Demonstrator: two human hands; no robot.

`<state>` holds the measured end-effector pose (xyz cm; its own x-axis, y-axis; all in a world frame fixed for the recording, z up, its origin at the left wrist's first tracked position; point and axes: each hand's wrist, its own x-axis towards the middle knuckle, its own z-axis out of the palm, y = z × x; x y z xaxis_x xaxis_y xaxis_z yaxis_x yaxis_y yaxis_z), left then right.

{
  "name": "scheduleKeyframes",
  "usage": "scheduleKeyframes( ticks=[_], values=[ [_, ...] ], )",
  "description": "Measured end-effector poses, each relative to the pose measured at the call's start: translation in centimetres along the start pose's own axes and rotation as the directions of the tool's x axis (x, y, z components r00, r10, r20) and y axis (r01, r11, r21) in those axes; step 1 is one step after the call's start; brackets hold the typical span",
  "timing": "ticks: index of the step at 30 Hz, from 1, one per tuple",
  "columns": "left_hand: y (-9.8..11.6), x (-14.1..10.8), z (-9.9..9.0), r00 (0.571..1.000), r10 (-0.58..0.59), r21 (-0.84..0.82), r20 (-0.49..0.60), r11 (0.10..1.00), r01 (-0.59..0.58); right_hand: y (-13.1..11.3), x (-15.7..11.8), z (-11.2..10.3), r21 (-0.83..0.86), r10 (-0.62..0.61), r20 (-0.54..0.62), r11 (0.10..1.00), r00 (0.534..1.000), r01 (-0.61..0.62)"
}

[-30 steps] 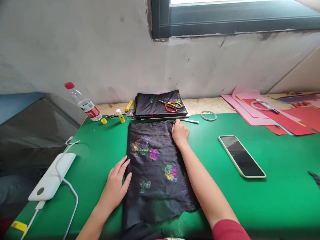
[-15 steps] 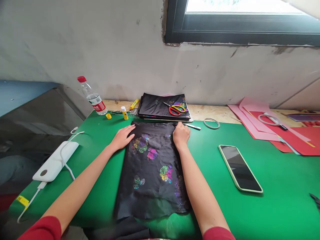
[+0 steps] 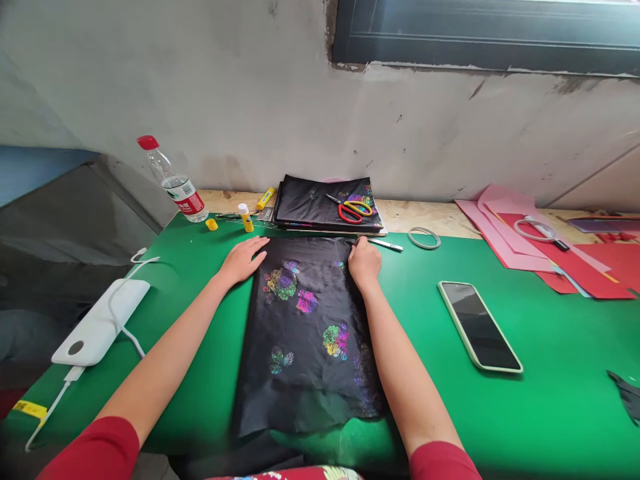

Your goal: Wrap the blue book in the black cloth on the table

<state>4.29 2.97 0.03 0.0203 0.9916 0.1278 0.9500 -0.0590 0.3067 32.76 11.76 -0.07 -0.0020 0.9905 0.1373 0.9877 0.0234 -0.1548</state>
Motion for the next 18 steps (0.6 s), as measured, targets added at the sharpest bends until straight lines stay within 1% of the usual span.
scheduleKeyframes(
  ticks=[12,18],
  values=[
    [-0.11,0.12,0.53,1.0,-0.017,0.006,0.001,1.0,0.017,-0.08,0.16,-0.24,0.028,0.023,0.019,0.999,1.0,-0.024],
    [-0.12,0.16,0.5,1.0,-0.024,0.01,-0.003,1.0,0.024,0.21,0.16,0.16,0.068,0.029,-0.001,0.997,1.0,-0.029]
  ],
)
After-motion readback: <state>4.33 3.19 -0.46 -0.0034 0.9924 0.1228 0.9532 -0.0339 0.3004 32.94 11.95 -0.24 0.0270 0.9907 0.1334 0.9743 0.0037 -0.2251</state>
